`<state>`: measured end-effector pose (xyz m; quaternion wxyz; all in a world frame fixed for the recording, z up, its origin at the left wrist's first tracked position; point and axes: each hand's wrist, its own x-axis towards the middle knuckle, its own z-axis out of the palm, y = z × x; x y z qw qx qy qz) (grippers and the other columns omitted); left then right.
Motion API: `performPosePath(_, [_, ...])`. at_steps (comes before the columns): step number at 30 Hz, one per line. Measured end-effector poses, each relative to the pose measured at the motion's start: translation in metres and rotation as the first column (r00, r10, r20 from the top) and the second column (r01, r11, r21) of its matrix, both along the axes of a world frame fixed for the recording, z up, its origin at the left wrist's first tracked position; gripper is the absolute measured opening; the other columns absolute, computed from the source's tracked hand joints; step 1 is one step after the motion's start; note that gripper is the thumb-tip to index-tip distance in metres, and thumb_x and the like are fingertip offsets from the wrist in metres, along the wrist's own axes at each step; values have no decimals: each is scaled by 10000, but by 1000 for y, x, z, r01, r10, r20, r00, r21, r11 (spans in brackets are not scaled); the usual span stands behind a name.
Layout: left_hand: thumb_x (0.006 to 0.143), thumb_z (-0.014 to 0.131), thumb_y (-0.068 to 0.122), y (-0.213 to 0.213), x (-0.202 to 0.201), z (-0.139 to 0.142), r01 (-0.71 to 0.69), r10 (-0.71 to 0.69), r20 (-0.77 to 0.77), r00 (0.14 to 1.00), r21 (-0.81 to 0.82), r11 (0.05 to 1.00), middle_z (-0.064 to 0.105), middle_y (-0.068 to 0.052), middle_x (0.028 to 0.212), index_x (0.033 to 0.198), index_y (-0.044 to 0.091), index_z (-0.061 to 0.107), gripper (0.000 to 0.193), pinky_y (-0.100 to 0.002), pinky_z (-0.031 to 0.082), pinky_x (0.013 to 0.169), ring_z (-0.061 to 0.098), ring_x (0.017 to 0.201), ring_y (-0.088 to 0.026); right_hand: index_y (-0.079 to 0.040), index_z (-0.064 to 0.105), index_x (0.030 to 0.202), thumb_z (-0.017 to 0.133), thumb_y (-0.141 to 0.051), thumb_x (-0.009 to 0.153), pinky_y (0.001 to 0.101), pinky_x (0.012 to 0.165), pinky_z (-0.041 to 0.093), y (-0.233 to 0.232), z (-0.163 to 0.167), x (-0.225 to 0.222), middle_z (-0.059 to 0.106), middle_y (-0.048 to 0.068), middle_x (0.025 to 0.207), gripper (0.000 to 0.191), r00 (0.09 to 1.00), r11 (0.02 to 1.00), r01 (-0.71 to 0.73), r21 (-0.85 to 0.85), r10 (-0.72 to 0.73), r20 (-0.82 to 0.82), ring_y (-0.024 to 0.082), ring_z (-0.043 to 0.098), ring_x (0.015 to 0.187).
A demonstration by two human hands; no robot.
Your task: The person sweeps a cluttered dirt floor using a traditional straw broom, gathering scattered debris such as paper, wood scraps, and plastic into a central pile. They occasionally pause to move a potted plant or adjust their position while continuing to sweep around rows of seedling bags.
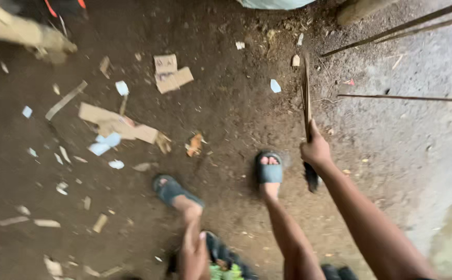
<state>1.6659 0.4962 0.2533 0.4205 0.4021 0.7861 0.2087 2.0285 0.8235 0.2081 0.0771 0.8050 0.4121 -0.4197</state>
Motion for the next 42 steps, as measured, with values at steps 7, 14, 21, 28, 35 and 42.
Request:
performPosePath(7, [981, 565, 399, -99, 13, 30, -427, 454, 129, 882, -191, 884, 388, -177, 1588, 1575, -1, 259, 779, -435, 386, 1124, 442, 1429, -323, -218, 371, 1558, 710, -111, 799, 431, 825, 585, -115, -49, -85, 691, 234, 1158, 838, 883, 886, -438, -153, 391, -261, 340, 712, 985])
performPosePath(14, [1116, 403, 458, -1, -7, -51, -655, 726, 324, 606, -315, 687, 60, -373, 1496, 1442, -164, 185, 736, -584, 63, 1145, 52, 1368, -485, -172, 256, 1626, 678, 98, 733, 399, 856, 555, -210, 25, -137, 618, 286, 1199, 1024, 811, 942, -321, 96, 325, -487, 349, 652, 1015])
performPosePath(21, [890, 129, 820, 4, -18, 15, -494, 531, 372, 762, -197, 847, 6, -142, 1726, 1667, 92, 121, 1064, -414, -27, 1238, -19, 1590, -266, -206, 222, 1656, 610, 20, 833, 455, 675, 553, -219, -16, -164, 646, 267, 1086, 936, 962, 987, -135, -88, 109, -249, 355, 668, 779])
performPosePath(28, [916, 242, 857, -14, -98, -6, -757, 644, 583, 494, -76, 649, -127, -132, 1753, 1634, 109, -70, 1082, -472, -78, 1288, -72, 1626, -285, -87, 368, 1566, 674, 85, 774, 479, 818, 538, -284, -79, -333, 645, 299, 1295, 866, 922, 974, -18, 226, 104, -373, 402, 653, 1062])
performPosePath(35, [876, 190, 860, -57, -247, 22, -821, 749, 504, 431, -126, 557, -51, -119, 1753, 1656, 162, -19, 1068, -520, -99, 1227, -78, 1604, -267, -86, 200, 1613, 610, -8, 763, 394, 858, 555, -383, 14, -524, 705, 231, 1064, 948, 849, 969, -185, -163, 74, -523, 357, 712, 977])
performPosePath(42, [879, 217, 820, -57, -264, 24, -762, 731, 543, 413, -233, 604, -20, -105, 1743, 1653, 173, 15, 1029, -535, -10, 1227, -23, 1602, -272, -110, 266, 1634, 703, -101, 950, 424, 757, 536, -295, 49, -472, 678, 217, 1195, 812, 892, 953, -265, 148, 301, -337, 355, 706, 886])
